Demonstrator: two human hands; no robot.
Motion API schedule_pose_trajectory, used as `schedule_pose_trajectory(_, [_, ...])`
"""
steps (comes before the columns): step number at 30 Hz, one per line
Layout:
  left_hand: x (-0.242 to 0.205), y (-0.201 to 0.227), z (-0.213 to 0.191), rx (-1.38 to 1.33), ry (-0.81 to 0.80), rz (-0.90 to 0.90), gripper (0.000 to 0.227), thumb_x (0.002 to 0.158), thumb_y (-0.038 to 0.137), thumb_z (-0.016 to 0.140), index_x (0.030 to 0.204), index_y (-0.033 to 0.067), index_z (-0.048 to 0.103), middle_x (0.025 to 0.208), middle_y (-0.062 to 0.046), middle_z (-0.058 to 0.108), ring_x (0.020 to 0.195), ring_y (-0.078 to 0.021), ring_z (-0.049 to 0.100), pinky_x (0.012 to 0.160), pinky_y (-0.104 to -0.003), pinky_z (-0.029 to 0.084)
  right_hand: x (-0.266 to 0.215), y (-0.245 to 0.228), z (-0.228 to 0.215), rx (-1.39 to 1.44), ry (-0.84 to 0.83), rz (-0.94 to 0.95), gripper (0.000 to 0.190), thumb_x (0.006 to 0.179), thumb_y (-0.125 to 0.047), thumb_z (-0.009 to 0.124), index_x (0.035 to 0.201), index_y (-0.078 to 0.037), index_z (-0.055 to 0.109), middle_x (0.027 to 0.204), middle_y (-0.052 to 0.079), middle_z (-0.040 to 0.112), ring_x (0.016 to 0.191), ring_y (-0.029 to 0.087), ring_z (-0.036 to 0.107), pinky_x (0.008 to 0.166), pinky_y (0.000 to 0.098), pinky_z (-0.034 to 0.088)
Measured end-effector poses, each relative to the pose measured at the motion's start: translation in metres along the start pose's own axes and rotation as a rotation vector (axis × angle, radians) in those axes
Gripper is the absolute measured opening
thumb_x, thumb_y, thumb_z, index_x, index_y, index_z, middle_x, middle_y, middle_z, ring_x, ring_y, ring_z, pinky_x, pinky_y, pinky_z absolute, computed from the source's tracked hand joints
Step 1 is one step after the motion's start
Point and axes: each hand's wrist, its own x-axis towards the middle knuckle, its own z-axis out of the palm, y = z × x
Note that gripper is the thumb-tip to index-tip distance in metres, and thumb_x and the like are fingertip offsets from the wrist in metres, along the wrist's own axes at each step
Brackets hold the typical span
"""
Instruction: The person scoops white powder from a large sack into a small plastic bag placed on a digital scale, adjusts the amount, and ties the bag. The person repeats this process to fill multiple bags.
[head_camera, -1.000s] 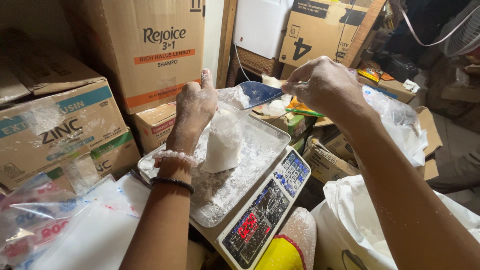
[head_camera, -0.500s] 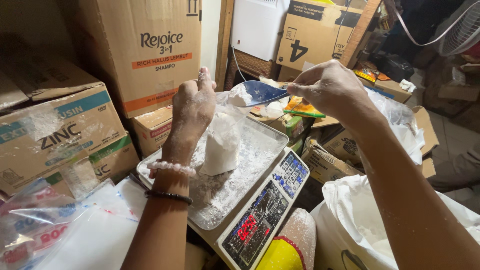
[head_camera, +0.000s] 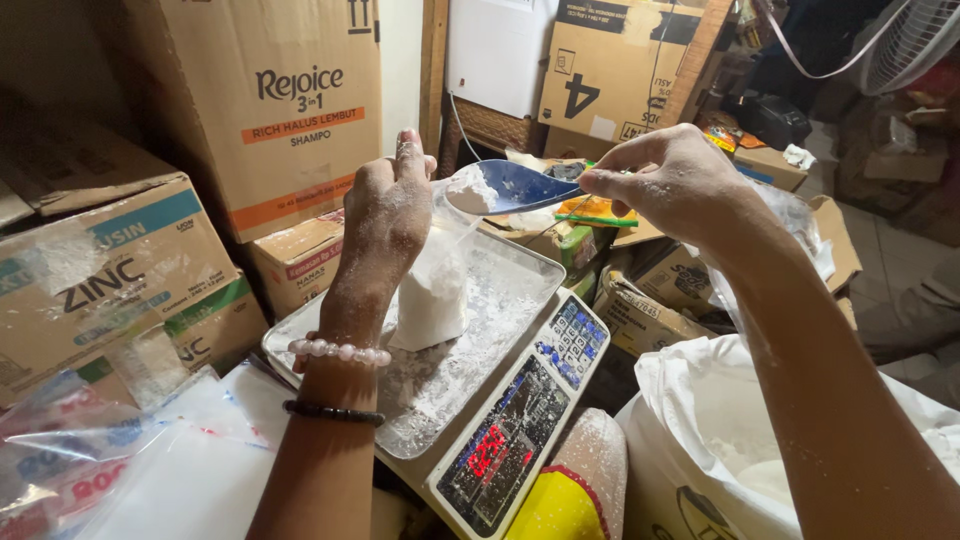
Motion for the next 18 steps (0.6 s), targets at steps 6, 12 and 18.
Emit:
schedule_pose_trajectory(6, [-0.007,0.004,0.008,0.001,-0.036,-0.011,0.065,0.101,0.056,0.034,0.115,0.0071,0.073,0.113,-0.015,0.073,0.112,-0.0289,0.068,0.1,-0.044,0.049,-0.01,0.014,-0.005,0.059,0.005,0.006,0.033,0.086,-0.038,0.077,0.107,-0.013,0.083,0.082,0.009,0.073,0.079,0.02,0.066,0.073,0.0406,0.05])
schedule_pose_trajectory(12, [-0.011,0.005,0.025,-0.068,-0.075,0.031,0.065,0.1,0.058,0.035,0.114,0.0053,0.072,0.101,-0.012,0.076,0.104,-0.0252,0.072,0.095,-0.04,0.052,-0.019,0.035,-0.011,0.132,0.008,-0.033,0.035,0.086,-0.037,0.076,0.105,-0.009,0.082,0.081,0.008,0.076,0.078,0.016,0.068,0.075,0.0329,0.05])
schedule_pose_trajectory(18, [-0.019,0.007,0.043,-0.055,-0.113,0.054,0.064,0.1,0.059,0.035,0.111,0.0052,0.068,0.096,-0.009,0.074,0.096,-0.0242,0.071,0.088,-0.04,0.052,-0.03,0.058,-0.013,0.156,0.017,0.048,0.035,0.084,-0.036,0.078,0.105,-0.008,0.082,0.08,0.008,0.073,0.074,0.015,0.066,0.067,0.0315,0.05])
